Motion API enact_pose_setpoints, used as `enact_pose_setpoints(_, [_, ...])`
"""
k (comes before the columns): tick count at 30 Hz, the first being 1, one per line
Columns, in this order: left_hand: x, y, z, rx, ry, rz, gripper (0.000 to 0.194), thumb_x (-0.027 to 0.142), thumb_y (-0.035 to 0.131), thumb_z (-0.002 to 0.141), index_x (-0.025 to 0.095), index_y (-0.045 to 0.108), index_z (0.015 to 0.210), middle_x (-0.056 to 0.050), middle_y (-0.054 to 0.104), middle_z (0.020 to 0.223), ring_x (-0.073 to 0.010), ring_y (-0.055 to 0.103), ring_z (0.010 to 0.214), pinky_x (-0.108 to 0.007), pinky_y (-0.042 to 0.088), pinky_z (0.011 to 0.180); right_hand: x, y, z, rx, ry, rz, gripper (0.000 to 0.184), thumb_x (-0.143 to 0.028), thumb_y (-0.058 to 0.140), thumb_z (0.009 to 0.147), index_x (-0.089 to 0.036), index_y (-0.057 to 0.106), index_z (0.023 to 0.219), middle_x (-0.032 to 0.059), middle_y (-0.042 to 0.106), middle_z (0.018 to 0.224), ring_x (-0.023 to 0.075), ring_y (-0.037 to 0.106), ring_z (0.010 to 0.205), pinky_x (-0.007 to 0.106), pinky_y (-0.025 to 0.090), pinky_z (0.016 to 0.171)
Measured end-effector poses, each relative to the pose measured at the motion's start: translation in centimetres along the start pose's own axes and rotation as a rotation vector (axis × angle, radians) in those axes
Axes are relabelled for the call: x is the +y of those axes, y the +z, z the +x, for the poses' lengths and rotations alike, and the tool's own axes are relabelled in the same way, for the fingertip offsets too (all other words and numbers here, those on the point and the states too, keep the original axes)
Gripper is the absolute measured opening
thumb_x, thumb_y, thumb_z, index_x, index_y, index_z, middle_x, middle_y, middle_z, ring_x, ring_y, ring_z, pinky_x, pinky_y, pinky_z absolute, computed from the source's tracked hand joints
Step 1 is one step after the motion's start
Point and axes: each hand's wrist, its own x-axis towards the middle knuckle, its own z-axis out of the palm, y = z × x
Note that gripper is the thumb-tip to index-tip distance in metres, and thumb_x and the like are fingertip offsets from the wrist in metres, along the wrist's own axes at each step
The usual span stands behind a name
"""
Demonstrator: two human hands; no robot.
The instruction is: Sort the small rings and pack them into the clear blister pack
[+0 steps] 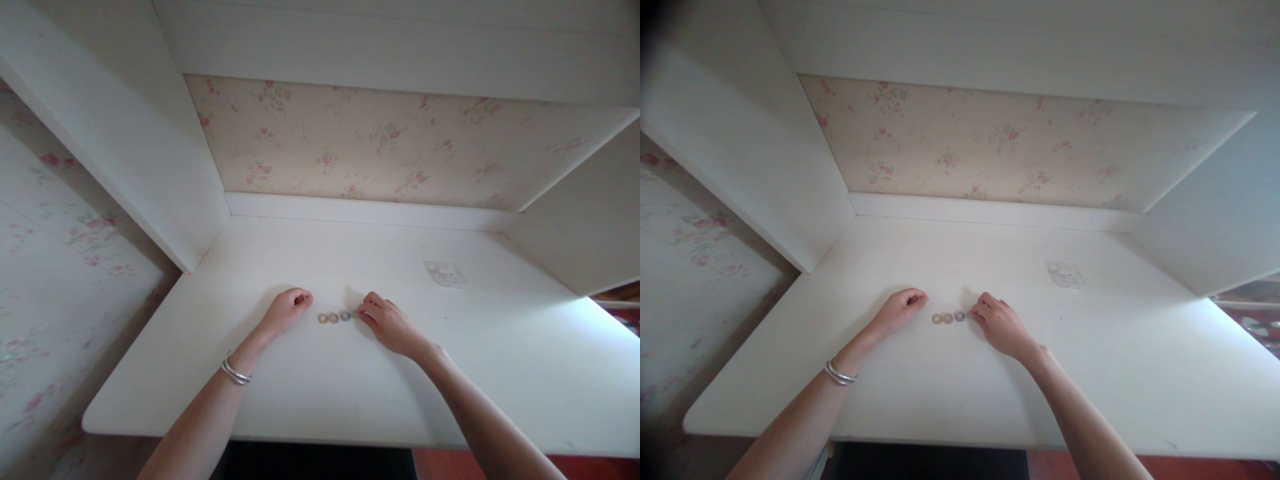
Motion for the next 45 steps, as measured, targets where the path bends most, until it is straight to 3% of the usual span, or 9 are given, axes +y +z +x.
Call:
enact_pose_setpoints(8, [-0.1,0.0,0.0,-0.02,-0.003,-0.016,0.033,0.042,0.046,0.083,0.017,0.067,0.091,-0.003,0.068,0.084,-0.0167,0.059,0.076,-0.026,0.044,0.069,2.4,-0.8,-0.4,0.184,0.076,0.053,0.022,-0.03,0.04,0.091,-0.023,0.061,0.091,0.0053,0.058,0.092,0.0164,0.058,0.079,0.03,0.045,0.074])
enact_pose_setpoints(11, [-0.1,0.0,0.0,-0.012,0.001,-0.012,0.031,0.04,0.047,0.083,0.018,0.067,0.09,-0.003,0.068,0.083,-0.0165,0.059,0.076,-0.026,0.043,0.069,6.1,-1.3,-0.6,0.316,0.244,-0.008,0.025,-0.038,0.044,0.088,-0.022,0.062,0.095,0.0072,0.058,0.096,0.0188,0.057,0.083,0.032,0.045,0.077])
enact_pose_setpoints(14, [-0.2,0.1,0.0,-0.003,0.001,-0.013,0.031,0.039,0.047,0.083,0.017,0.067,0.09,-0.003,0.068,0.082,-0.0162,0.059,0.074,-0.025,0.043,0.068,10.8,-2.7,-1.2,0.422,0.554,-0.205,0.037,-0.046,0.049,0.082,-0.02,0.063,0.105,0.0115,0.054,0.106,0.0271,0.054,0.097,0.042,0.042,0.085])
enact_pose_setpoints(19, [-0.3,0.1,0.0,0.003,0.012,-0.02,0.03,0.039,0.047,0.083,0.017,0.067,0.089,-0.002,0.067,0.08,-0.0158,0.058,0.073,-0.025,0.043,0.066,16.6,-4.9,-3.1,0.352,0.935,-0.347,0.063,-0.063,0.047,0.075,-0.023,0.052,0.125,0.0161,0.042,0.126,0.0393,0.045,0.11,0.055,0.037,0.086])
enact_pose_setpoints(24, [-0.2,0.0,0.0,-0.004,0.013,-0.017,0.03,0.039,0.048,0.083,0.017,0.067,0.09,-0.002,0.067,0.082,-0.0159,0.058,0.074,-0.025,0.042,0.067,18.8,-5.0,-4.2,0.27,0.988,-0.274,0.074,-0.068,0.043,0.074,-0.022,0.044,0.132,0.0181,0.04,0.133,0.0369,0.05,0.109,0.047,0.042,0.085])
enact_pose_setpoints(27, [-0.2,-0.1,0.0,-0.004,0.011,-0.016,0.03,0.04,0.048,0.084,0.017,0.067,0.09,-0.002,0.068,0.083,-0.0161,0.059,0.075,-0.025,0.042,0.068,19.3,-4.8,-4.3,0.249,0.991,-0.237,0.074,-0.067,0.043,0.075,-0.021,0.043,0.133,0.0186,0.048,0.127,0.0349,0.054,0.106,0.044,0.044,0.082])
enact_pose_setpoints(35, [-0.3,0.0,0.2,0.0,-0.009,-0.058,0.032,0.042,0.049,0.083,0.017,0.067,0.09,-0.003,0.067,0.082,-0.0165,0.058,0.075,-0.026,0.043,0.068,16.8,-4.8,-2.9,0.388,0.965,-0.13,0.07,-0.064,0.05,0.072,-0.014,0.055,0.122,0.0169,0.065,0.103,0.0332,0.06,0.097,0.043,0.045,0.079])
enact_pose_setpoints(41, [0.1,0.5,0.8,0.07,-0.032,-0.153,0.031,0.041,0.053,0.081,0.017,0.063,0.098,-0.003,0.062,0.084,-0.0138,0.055,0.072,-0.025,0.044,0.067,9.6,-2.7,1.0,0.494,0.749,0.05,0.061,-0.062,0.053,0.072,-0.017,0.061,0.113,0.0125,0.067,0.098,0.0264,0.063,0.092,0.038,0.047,0.08])
enact_pose_setpoints(45, [0.4,1.8,2.1,0.097,0.029,-0.155,0.045,0.039,0.063,0.074,0.016,0.056,0.113,-0.006,0.057,0.103,-0.0116,0.054,0.072,-0.026,0.046,0.07,4.7,-0.3,3.9,0.57,0.565,0.181,0.052,-0.057,0.055,0.073,-0.02,0.062,0.11,0.0096,0.066,0.106,0.0235,0.062,0.091,0.037,0.048,0.08])
